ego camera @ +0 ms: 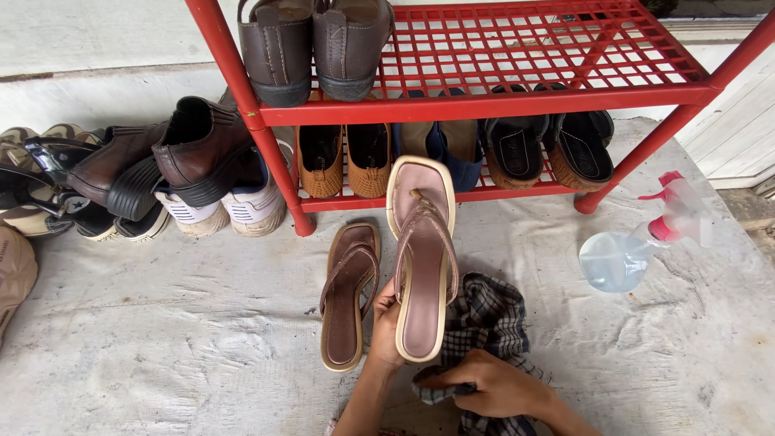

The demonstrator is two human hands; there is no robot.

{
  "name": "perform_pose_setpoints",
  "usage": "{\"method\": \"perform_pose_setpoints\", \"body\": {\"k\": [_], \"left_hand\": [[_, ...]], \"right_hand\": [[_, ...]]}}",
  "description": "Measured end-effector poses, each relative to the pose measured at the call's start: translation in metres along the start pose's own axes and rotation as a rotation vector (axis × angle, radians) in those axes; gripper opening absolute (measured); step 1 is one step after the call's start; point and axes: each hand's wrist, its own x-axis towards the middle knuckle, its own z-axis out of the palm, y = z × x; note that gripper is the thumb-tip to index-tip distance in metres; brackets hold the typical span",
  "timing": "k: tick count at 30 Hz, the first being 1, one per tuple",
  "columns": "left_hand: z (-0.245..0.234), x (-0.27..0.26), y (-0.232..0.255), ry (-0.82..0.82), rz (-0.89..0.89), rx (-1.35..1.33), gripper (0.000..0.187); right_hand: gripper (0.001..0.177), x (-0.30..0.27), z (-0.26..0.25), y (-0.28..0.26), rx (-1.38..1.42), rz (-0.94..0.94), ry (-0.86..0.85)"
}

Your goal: Cleaning and wiping various shoes and sandals from a rack using a cloth.

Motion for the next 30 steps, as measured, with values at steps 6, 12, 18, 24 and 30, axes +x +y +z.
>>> {"method": "perform_pose_setpoints", "body": {"k": [6,12,18,24,30], "left_hand": [[0.015,-0.002,0.010,0.034,-0.048,-0.025,0.040],[0.005,0.000,0.000,0.011,0.012,0.002,0.042],[0.021,-0.004,0.027,0.098,-0.031,-0.102,0.040],[0.055,-0.014,0.026,0.114,-0.049,-0.150,0.036],[0.140,-0.010,0.031,0.049,0.215,0.096,0.050]], "right_hand": [[0.065,0.004,-0.012,-0.019,-0.010,0.054,0.288],[0.057,0.010,0.008,-0.009,-0.009,-0.331,0.229],[0.023,-0.039,-0.002,0.002,-0.053,-0.080,0.145],[0.074,-0.033,-0.013,-0.042,-0.234,-0.167,0.826],[0.104,0.007,0.000,-0.076,-0.209,-0.457,1.091]]}}
